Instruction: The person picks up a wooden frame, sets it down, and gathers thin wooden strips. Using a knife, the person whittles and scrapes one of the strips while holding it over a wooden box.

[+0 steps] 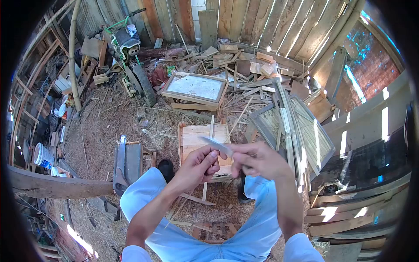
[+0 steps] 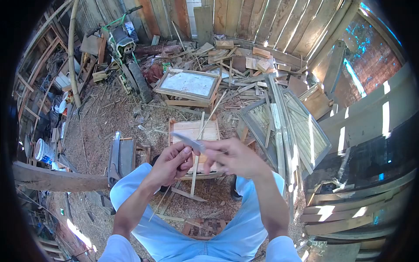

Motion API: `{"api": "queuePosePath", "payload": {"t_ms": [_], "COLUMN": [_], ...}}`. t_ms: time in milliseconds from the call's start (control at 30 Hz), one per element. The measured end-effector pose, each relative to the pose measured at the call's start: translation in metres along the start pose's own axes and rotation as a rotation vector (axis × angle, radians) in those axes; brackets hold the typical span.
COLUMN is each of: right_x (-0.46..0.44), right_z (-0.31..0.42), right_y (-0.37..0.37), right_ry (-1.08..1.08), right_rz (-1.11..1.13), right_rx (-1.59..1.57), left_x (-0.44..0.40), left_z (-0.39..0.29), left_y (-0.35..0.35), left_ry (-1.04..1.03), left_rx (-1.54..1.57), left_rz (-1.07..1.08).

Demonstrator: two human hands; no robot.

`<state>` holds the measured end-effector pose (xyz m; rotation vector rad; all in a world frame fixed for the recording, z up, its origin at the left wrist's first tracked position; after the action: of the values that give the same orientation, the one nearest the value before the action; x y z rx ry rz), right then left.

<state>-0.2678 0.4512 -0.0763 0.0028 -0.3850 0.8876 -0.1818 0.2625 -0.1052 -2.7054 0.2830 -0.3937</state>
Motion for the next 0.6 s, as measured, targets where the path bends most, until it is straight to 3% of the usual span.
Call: {"api": "queuePosePath", "payload": {"t_ms": [200,267,400,467,600], "right_x": [-0.007,-0.006,-0.006,-0.002,-0.011], "right_z": [-0.002,0.004,0.013,0.023,0.019], "right_y": [0.003,0.010,0.025,0.036,0.049], "right_ry": [-0.015,-0.012,-0.005,0.062,0.098], "right_rz": [0.057,-0.031,0.007,-0.163,-0.128], "right_rx": [-0.162,-0.193,-0.254,-0.225,-0.219], "left_x": [0.004,0.004,0.004,0.005,0.001], "left_z": [0.007,0.006,-0.001,0.005,0.003], "left_y": [0.005,0.005,0.004,0.008,0.011], "left_ry": [-0.028,-0.017,0.000,0.010,0.042], "left_rx": [-0.013,-0.007,-0.011,0.008,0.026], "left_rz": [0.021,0.041,0.047,0.064,0.057]}}
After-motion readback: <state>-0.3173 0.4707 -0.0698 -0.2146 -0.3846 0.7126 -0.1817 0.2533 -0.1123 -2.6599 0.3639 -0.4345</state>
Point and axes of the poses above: each hand's wrist, its own x-axis away from the middle knuckle, its own y-axis out of the back of the hand, z = x × y, the point moved 1 cm from there along -x, towards the middle knuckle
